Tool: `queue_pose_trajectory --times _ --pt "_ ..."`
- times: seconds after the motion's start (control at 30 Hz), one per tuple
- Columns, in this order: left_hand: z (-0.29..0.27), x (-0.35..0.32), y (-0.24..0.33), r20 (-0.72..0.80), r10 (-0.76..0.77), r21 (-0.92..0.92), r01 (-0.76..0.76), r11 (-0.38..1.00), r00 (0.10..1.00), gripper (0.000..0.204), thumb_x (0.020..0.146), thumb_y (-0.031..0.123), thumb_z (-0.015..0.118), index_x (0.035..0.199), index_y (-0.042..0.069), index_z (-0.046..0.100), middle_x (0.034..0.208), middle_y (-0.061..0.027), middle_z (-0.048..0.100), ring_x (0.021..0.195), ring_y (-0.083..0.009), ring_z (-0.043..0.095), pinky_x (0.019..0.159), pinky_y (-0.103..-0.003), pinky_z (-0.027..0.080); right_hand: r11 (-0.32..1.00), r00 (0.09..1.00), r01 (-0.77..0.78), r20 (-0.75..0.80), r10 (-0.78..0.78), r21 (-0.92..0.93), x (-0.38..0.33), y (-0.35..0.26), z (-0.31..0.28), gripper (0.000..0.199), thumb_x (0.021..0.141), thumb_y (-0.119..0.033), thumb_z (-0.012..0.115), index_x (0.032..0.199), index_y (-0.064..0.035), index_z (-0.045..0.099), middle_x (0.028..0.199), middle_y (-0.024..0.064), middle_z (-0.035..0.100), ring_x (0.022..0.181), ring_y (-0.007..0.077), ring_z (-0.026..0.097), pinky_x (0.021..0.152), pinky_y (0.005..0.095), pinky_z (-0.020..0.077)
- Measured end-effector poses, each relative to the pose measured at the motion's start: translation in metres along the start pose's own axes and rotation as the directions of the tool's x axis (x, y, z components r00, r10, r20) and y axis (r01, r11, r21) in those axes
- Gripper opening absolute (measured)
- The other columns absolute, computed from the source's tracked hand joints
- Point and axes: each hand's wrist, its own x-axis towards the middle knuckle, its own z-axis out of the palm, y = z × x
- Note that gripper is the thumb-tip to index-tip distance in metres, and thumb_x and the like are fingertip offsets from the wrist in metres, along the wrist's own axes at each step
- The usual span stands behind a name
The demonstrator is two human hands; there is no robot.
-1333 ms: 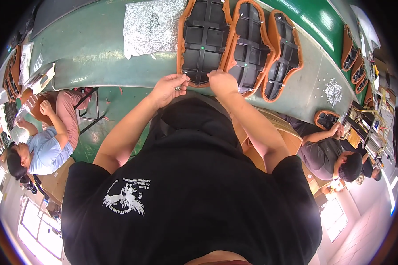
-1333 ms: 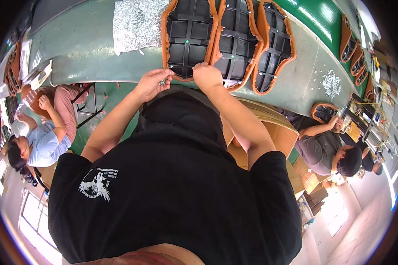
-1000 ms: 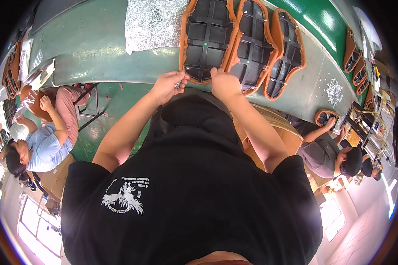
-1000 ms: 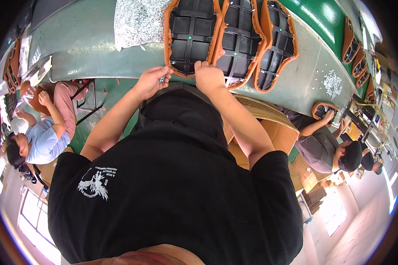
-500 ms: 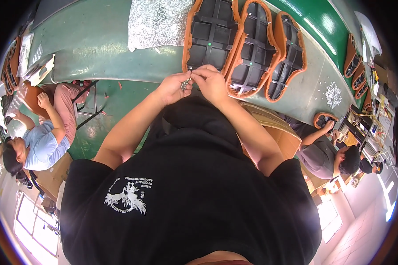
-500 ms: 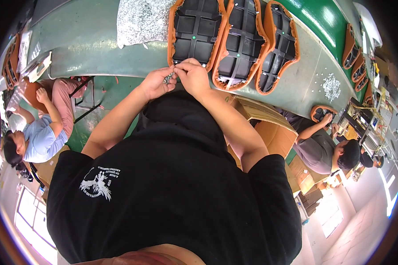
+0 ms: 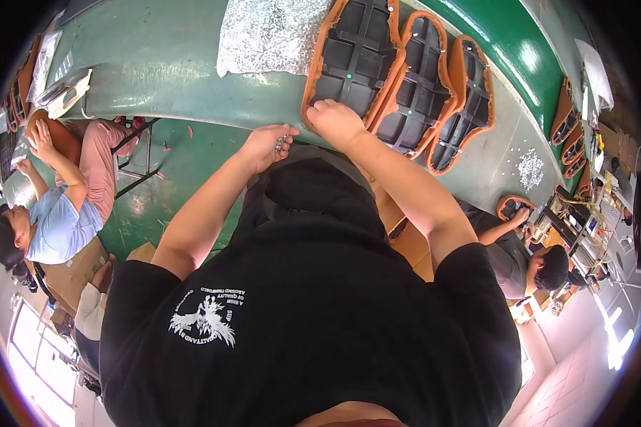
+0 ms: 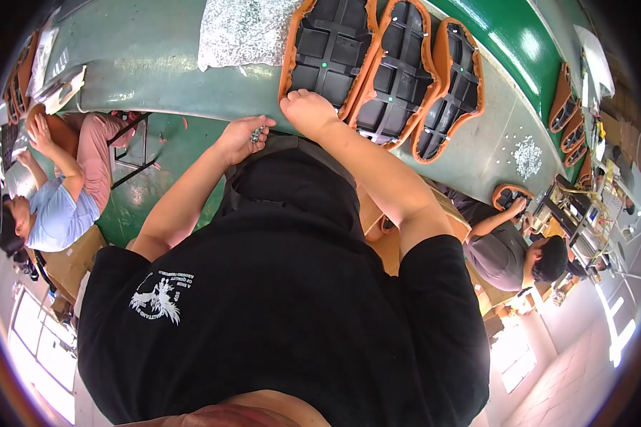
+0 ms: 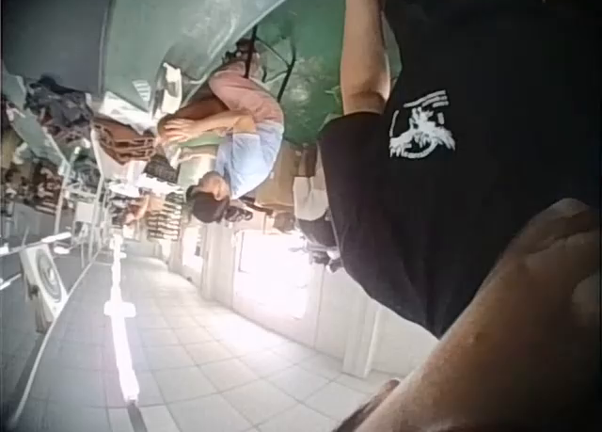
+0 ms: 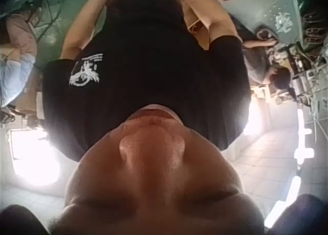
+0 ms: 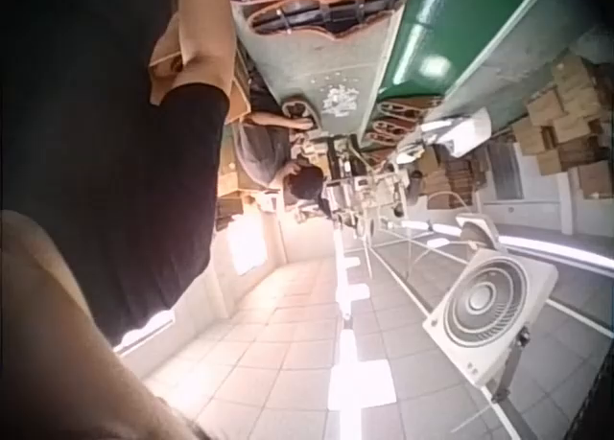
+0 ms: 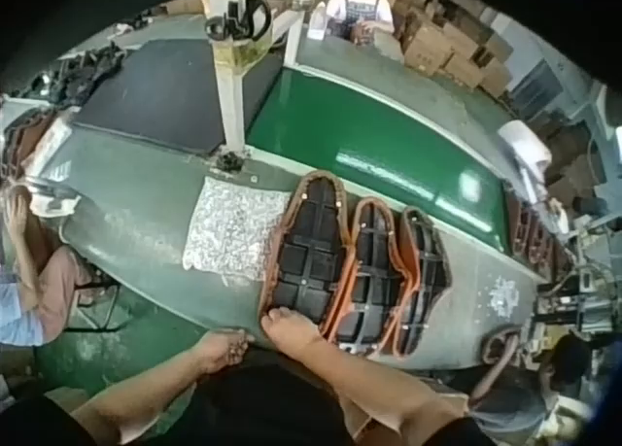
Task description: Insert small metal pins or screws into the underside of seat covers and place the completed components into a cardboard box.
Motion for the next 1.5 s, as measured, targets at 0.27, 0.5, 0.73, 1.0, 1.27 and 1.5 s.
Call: queue_pose_trajectory --times 0.27,0.5,0.73,1.0,1.27,1.5 --pt "0.007 0.000 0.016 -0.054 0.086 0.005 -0.086 0.996 0.995 0.027 0.104 0.031 0.058 0.099 0.005 0.065 0.085 -0.0015 0.058 0.074 -0.0131 0.056 0.067 -0.029 0.049 0.995 0.997 0.002 0.071 0.006 -0.099 0.006 -0.004 -0.004 0.012 0.084 -0.009 0.061 0.093 -0.0022 0.064 0.098 0.0126 0.068 0.097 0.0278 0.067 0.086 0.0384 0.0563" --pt "0.014 0.000 0.042 -0.081 0.072 0.149 -0.059 0.987 0.994 0.034 0.103 0.039 0.060 0.099 0.006 0.065 0.071 0.0028 0.045 0.058 -0.0096 0.040 0.050 -0.026 0.034 0.997 0.997 0.074 0.002 -0.074 -0.001 0.000 0.006 -0.004 0.013 0.085 -0.011 0.059 0.093 -0.0027 0.064 0.097 0.0116 0.068 0.096 0.0269 0.067 0.087 0.0379 0.0547" --pt "0.029 0.010 0.069 -0.083 0.301 0.594 -0.196 0.780 0.950 0.042 0.102 0.041 0.061 0.122 0.005 0.065 0.068 0.0016 0.049 0.056 -0.0105 0.043 0.050 -0.028 0.037 0.989 1.000 0.011 0.009 -0.010 -0.149 0.000 -0.004 -0.001 0.013 0.087 -0.012 0.058 0.094 -0.0040 0.065 0.098 0.0096 0.068 0.097 0.0250 0.067 0.086 0.0353 0.0539" --pt "0.062 0.029 0.104 0.142 0.607 0.957 -0.265 0.118 0.782 0.052 0.097 0.042 0.059 0.133 0.004 0.061 0.124 -0.0223 0.067 0.115 -0.0394 0.063 0.098 -0.046 0.049 0.960 0.966 0.203 0.198 -0.165 -0.191 0.010 0.012 -0.015 0.019 0.087 -0.013 0.057 0.099 -0.0013 0.067 0.098 0.0118 0.070 0.096 0.0260 0.068 0.087 0.0370 0.0548" --pt "0.092 0.043 0.133 0.148 0.508 0.989 -0.130 -0.072 0.848 0.049 0.098 0.046 0.059 0.112 -0.001 0.063 0.107 -0.0222 0.070 0.105 -0.0395 0.067 0.089 -0.049 0.051 0.925 0.938 0.342 0.119 -0.325 -0.165 0.015 0.022 -0.011 0.016 0.085 -0.012 0.058 0.092 -0.0023 0.068 0.093 0.0101 0.071 0.088 0.0258 0.070 0.082 0.0377 0.0559" --pt "0.099 0.049 0.132 0.127 0.503 0.986 -0.052 -0.161 0.855 0.049 0.099 0.045 0.059 0.109 -0.003 0.061 0.107 -0.0241 0.070 0.104 -0.0420 0.066 0.089 -0.051 0.051 0.863 0.871 0.471 0.250 -0.423 -0.182 0.022 0.026 -0.024 0.014 0.083 -0.012 0.059 0.087 -0.0022 0.068 0.085 0.0096 0.070 0.085 0.0261 0.070 0.079 0.0381 0.0560"
